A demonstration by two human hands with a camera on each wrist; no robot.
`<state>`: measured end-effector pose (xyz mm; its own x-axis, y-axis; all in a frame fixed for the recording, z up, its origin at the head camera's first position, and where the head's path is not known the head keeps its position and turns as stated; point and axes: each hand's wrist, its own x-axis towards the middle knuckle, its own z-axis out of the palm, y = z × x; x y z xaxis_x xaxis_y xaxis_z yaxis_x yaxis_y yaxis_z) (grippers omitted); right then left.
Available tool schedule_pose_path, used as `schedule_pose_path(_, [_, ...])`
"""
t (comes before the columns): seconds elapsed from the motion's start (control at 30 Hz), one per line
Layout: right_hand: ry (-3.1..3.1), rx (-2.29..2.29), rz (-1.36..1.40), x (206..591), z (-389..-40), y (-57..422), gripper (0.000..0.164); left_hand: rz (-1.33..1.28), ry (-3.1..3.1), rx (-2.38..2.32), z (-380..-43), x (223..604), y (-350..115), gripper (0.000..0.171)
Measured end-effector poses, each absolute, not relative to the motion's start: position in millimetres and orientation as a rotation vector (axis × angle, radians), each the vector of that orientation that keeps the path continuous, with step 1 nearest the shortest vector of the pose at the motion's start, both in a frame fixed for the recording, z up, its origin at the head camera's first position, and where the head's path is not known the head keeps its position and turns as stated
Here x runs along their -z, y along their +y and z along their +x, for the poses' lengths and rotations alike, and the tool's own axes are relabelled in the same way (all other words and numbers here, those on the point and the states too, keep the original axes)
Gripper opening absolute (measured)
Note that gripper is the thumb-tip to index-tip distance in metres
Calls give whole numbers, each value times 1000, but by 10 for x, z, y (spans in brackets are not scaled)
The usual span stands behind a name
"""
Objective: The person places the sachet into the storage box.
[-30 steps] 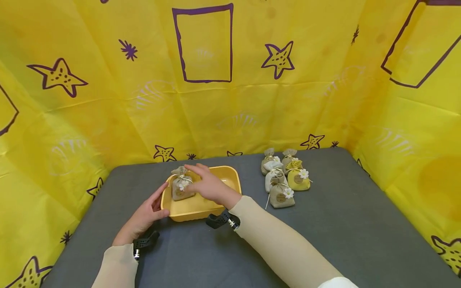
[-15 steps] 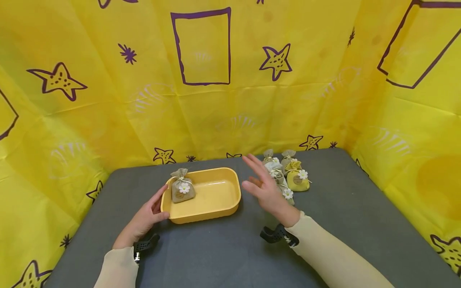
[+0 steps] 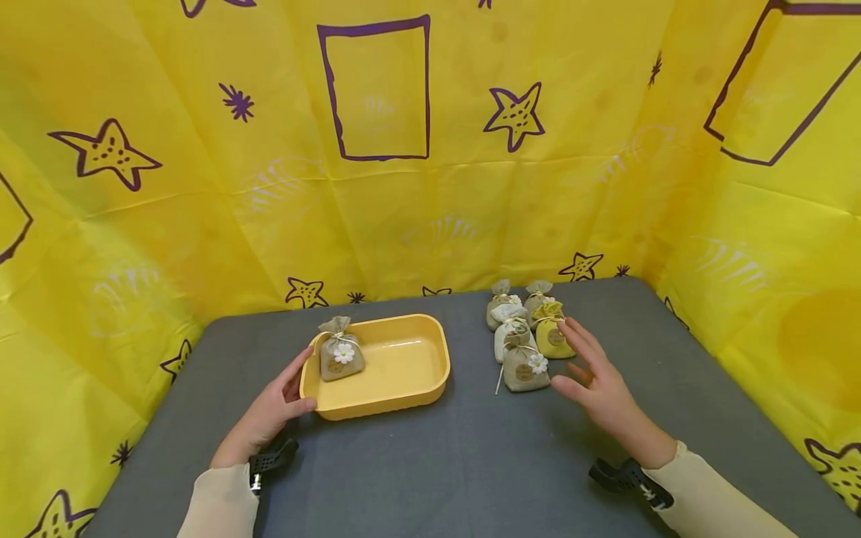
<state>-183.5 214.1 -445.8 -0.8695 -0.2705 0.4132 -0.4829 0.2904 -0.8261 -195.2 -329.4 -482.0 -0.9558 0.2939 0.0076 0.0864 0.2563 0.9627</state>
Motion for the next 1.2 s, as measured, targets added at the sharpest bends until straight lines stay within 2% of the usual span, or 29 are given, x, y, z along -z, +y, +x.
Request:
schedule_pose_path(0.23, [-2420, -1627, 651, 4642, -1792, 2312, 85, 364, 2348, -1780, -1940, 4824, -3297, 88])
schedule_pose_path(0.53, [-2419, -1824, 662, 4806, -1929, 2299, 76, 381, 2352, -1785, -1927, 4829, -3297, 88])
schedule_pose_path(0.93, [-2651, -1460, 778, 4785, -2163, 2193, 75, 373, 2326, -1810, -1947, 4824, -3279, 87])
schedule_pose_path(1.2, [-2684, -1288, 847, 4816, -2250, 2140, 59, 336, 2341, -1790, -1952, 4825, -3294, 88])
